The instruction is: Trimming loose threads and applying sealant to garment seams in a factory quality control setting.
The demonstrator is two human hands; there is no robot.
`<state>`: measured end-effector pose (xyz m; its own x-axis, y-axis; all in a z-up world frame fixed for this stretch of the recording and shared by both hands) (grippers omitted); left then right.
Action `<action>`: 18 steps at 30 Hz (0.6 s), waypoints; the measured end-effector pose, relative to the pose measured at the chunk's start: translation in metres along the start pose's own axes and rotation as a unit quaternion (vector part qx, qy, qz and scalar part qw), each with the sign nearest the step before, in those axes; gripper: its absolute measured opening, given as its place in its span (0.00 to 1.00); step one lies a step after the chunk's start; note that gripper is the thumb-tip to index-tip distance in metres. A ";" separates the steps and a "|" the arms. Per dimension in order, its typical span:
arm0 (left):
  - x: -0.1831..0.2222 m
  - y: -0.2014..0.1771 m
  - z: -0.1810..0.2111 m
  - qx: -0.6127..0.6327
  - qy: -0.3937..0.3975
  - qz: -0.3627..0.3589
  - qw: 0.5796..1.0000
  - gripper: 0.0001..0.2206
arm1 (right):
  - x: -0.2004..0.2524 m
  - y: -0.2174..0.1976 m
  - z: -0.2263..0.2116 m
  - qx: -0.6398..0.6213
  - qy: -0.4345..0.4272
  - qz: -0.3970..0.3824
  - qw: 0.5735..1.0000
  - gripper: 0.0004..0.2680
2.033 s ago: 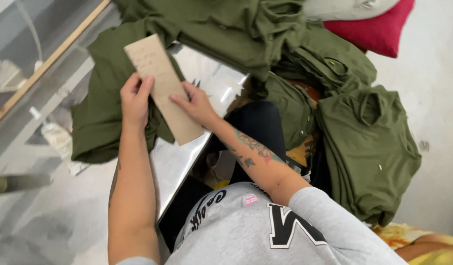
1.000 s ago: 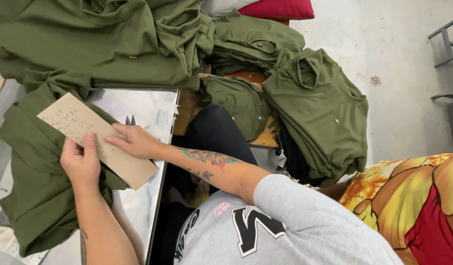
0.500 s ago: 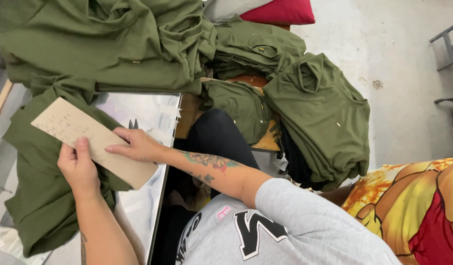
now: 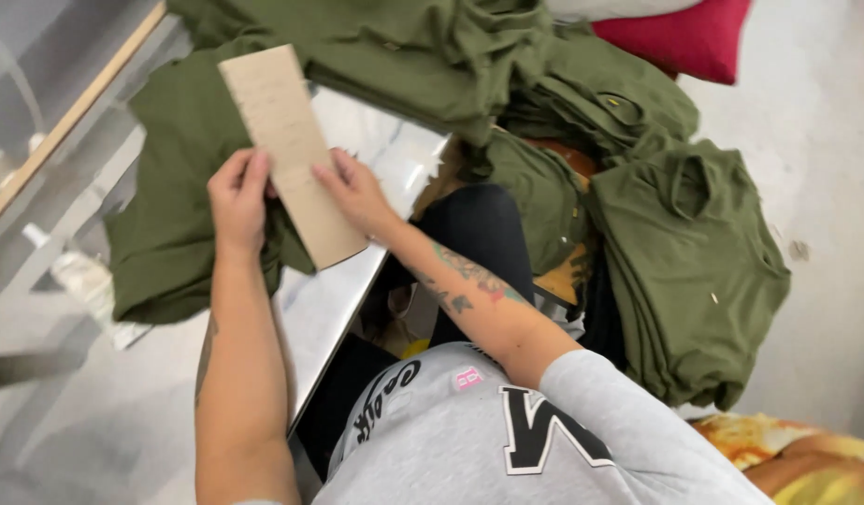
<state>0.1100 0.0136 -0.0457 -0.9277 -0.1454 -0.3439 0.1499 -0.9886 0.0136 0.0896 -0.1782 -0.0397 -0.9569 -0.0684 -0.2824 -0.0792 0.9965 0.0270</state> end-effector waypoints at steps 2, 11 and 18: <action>-0.001 0.007 0.011 0.037 -0.007 -0.007 0.999 0.09 | -0.001 -0.002 0.006 -0.075 0.038 0.011 0.996 0.06; -0.001 0.013 0.045 0.049 0.001 0.005 0.999 0.07 | 0.003 0.001 -0.040 -0.084 0.058 -0.010 0.995 0.07; 0.003 0.018 0.066 0.026 -0.048 -0.044 0.998 0.07 | 0.011 0.002 -0.042 -0.046 0.164 0.007 0.985 0.16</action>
<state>0.0870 -0.0076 0.0157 -0.9655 -0.0578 -0.2539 0.0501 -0.9981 0.0366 0.0668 -0.1791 -0.0025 -0.9958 -0.0813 0.0431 -0.0757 0.9900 0.1193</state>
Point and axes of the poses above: each hand's wrist, its own x-axis away from the middle knuckle, its own y-axis out of the palm, z = x × y, the point moved 9 cm from there along -x, towards the middle knuckle, and after that the axes turned 3 degrees about z, right-handed, at the moved point
